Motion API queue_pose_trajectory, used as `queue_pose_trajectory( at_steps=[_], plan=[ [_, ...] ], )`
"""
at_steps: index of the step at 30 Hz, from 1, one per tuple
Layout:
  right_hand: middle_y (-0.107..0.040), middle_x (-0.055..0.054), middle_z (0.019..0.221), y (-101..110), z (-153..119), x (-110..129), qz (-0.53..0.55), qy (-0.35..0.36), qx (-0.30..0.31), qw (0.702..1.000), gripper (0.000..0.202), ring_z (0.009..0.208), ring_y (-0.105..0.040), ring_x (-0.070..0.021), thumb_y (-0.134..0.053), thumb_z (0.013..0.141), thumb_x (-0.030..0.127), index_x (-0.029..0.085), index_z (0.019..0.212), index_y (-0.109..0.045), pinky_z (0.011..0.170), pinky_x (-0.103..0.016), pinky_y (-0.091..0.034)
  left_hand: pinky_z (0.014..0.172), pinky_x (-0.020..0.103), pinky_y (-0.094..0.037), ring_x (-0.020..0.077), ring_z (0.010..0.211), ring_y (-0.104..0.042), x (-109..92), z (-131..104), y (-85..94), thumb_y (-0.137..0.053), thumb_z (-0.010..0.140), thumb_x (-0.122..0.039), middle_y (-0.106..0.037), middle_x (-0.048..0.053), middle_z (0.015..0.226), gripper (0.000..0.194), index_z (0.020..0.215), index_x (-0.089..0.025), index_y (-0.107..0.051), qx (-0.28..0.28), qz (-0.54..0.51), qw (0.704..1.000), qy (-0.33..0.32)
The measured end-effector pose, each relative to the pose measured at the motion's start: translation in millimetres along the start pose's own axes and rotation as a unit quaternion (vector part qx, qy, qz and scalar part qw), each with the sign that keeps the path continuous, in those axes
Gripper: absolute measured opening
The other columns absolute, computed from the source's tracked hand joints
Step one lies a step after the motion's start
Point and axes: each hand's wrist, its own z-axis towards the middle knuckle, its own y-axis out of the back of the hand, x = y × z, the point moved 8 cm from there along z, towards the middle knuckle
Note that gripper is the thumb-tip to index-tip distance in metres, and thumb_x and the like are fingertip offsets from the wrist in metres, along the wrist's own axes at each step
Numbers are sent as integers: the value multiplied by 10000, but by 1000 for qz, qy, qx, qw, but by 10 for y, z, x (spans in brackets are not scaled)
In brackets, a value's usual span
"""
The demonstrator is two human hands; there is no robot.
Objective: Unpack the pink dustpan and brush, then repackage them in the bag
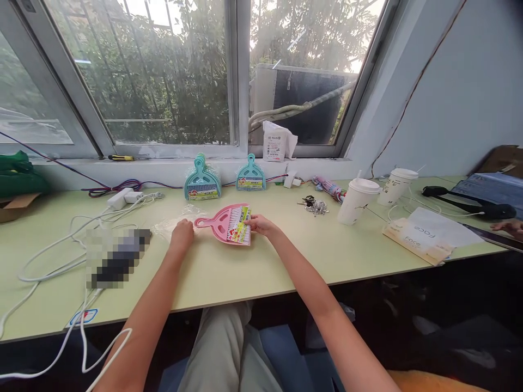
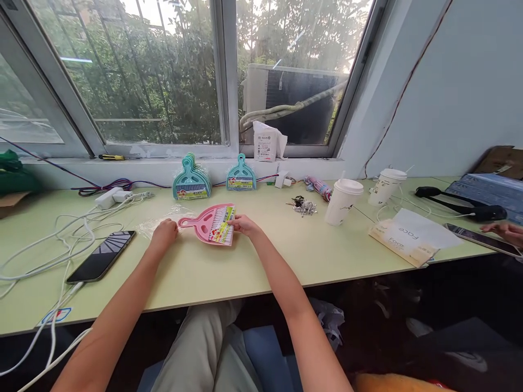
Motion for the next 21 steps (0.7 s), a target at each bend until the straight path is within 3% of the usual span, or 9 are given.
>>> queue_pose_trajectory(
  at_steps=[6,9,16,21],
  plan=[
    [-743,-88,855,-51,-29,-41,-27,-22,2,999,196,708,-710,-164,-741,705,78,108,883,-665,737,-290,-585,787,361,-462,305,1014,-585,-20,-38,86,-369,843,-96,-618,192,1023,291,962,-101,-635,-25,39,999,25],
    [-739,-83,846,-90,-37,-53,-41,-27,-3,999,183,706,-708,-159,-741,717,103,115,881,-660,716,-282,-586,778,347,-451,297,990,-593,19,-34,121,-397,853,-89,-633,181,999,251,993,-113,-604,-63,28,997,36],
    [-738,-79,832,-109,-31,10,-28,14,-21,999,158,718,-706,-169,-723,697,95,119,842,-666,660,-269,-588,681,325,-428,277,943,-608,111,-71,269,-351,941,-227,-665,126,959,250,1036,-173,-575,-175,-112,974,94],
    [-744,-75,851,-169,-52,65,-17,68,-42,997,213,733,-706,-182,-767,637,132,132,831,-679,675,-287,-586,691,321,-421,264,950,-590,16,-108,351,-382,939,-282,-660,108,947,235,1004,-187,-587,-240,-174,954,42]
  ],
)
